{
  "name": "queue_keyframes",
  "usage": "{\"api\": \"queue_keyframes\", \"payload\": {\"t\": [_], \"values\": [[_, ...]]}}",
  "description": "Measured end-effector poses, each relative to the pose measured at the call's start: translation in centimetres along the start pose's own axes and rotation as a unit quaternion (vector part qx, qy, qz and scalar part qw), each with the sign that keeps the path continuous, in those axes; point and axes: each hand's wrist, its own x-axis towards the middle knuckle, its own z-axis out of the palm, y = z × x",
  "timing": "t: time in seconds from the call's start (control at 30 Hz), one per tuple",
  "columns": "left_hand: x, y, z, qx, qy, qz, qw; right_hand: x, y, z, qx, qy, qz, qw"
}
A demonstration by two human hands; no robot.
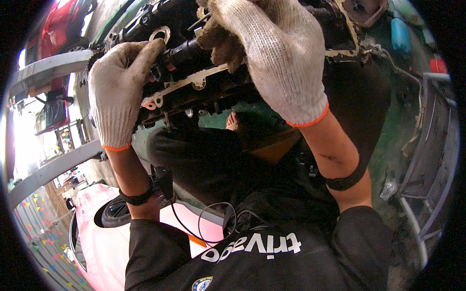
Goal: The person uses a wrench to loosen and remove bolts from the cylinder head of a car engine. They repeatedly reposition the wrench and rotate it to unscrew fasteners, then remove the bolts by hand and place them aside.
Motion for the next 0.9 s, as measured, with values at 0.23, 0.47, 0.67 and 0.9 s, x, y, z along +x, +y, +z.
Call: {"api": "queue_keyframes", "payload": {"t": [0.23,0.47,0.67,0.9], "values": [[-0.6,0.2,0.0,-0.012,-0.003,-0.041,0.999,0.0,0.8,-0.3,0.007,0.001,0.001,1.0],[-0.6,-0.5,0.6,-0.036,0.024,0.029,0.999,0.0,1.4,-0.7,0.011,-0.026,-0.033,0.999],[-0.6,0.8,0.2,0.039,0.006,-0.047,0.998,-0.2,1.5,-0.4,0.013,-0.006,-0.037,0.999],[-0.7,-0.3,0.6,-0.057,0.033,-0.003,0.998,-0.1,1.6,-0.9,0.023,-0.017,-0.02,0.999]]}}
